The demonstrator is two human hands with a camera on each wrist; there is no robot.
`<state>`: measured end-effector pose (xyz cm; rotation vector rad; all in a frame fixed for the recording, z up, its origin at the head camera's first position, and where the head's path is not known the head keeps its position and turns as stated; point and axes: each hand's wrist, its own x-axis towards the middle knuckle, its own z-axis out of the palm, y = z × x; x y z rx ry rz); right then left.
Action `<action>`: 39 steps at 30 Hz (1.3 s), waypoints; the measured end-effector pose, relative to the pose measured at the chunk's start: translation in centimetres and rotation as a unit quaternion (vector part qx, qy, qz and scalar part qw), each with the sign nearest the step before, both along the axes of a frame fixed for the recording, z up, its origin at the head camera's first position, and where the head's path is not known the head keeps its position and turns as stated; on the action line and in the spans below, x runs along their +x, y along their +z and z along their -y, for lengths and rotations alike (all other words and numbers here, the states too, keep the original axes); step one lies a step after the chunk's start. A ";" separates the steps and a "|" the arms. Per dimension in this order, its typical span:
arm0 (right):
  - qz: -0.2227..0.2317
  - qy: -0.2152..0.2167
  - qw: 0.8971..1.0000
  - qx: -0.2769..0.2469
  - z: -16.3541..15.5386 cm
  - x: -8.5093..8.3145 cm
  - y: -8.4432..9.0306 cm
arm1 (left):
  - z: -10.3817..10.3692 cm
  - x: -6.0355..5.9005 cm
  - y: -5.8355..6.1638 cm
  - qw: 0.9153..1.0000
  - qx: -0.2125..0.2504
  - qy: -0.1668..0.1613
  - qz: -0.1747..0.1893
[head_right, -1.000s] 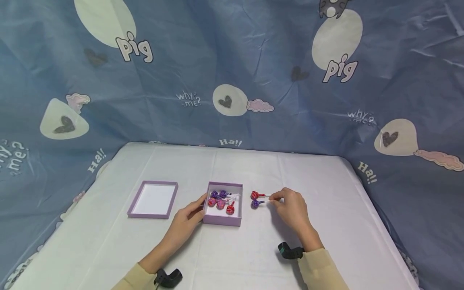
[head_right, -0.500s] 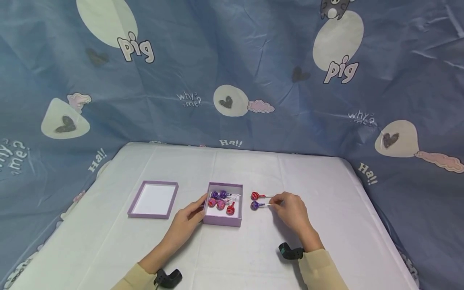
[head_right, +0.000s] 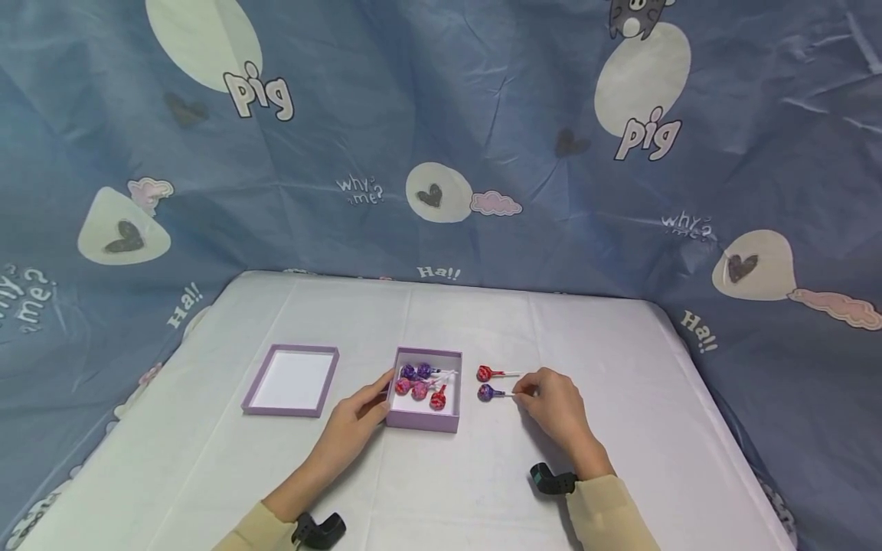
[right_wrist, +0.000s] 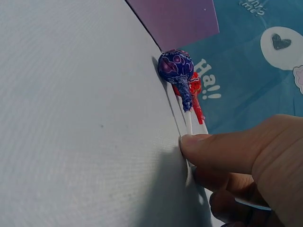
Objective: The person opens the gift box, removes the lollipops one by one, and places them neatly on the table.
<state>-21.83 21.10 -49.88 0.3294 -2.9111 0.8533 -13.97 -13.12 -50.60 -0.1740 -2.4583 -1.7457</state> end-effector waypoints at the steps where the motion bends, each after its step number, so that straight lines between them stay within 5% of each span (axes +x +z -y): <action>1: -0.001 -0.001 1.000 -0.002 0.0 0.0 -0.1 | 0.0 0.0 0.0 1.000 0.000 0.000 -0.001; 39: -0.008 -0.010 0.999 -0.030 0.0 -0.5 -1.2 | 0.1 0.0 -0.1 1.000 0.003 -0.003 -0.001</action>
